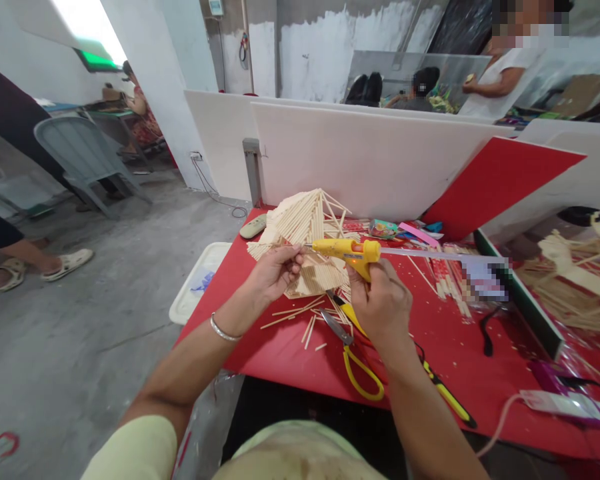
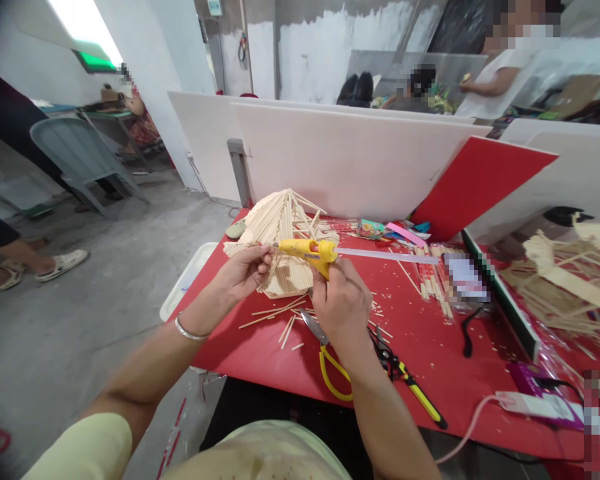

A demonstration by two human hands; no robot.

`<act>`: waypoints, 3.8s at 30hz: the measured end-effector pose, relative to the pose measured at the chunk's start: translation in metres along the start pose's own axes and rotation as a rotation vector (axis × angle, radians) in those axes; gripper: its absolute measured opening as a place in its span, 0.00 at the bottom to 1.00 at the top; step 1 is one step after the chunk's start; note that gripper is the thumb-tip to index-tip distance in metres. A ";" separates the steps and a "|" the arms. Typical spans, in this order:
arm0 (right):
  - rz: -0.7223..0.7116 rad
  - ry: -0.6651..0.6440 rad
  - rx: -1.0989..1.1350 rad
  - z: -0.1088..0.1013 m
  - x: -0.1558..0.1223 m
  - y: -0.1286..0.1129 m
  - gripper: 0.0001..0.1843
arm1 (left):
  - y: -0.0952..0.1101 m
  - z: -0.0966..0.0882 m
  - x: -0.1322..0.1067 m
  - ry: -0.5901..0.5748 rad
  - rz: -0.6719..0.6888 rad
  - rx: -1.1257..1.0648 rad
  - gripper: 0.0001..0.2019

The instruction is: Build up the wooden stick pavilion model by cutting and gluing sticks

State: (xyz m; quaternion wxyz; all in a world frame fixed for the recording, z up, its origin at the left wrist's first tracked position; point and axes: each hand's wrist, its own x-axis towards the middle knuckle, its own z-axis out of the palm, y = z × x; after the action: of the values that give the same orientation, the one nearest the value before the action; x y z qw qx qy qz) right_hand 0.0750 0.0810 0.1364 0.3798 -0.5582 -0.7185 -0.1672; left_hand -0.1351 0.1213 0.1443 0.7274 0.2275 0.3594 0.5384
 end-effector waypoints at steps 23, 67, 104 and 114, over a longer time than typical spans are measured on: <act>-0.029 0.184 -0.257 0.009 0.000 -0.005 0.23 | 0.002 -0.006 0.005 -0.103 -0.125 -0.118 0.04; -0.018 0.148 -0.270 0.019 -0.003 -0.004 0.12 | -0.007 0.007 -0.004 0.063 0.073 -0.015 0.07; -0.042 0.199 -0.287 0.019 -0.002 -0.006 0.12 | -0.012 0.000 0.002 0.047 0.139 0.083 0.12; -0.018 0.181 -0.294 0.015 -0.008 -0.001 0.11 | -0.014 -0.003 0.002 0.039 0.167 0.110 0.15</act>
State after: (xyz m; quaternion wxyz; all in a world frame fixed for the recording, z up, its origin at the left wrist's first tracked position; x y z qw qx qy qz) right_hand 0.0696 0.0858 0.1210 0.3556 -0.5842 -0.6540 -0.3235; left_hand -0.1284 0.1186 0.1318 0.6594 0.2857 0.3821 0.5810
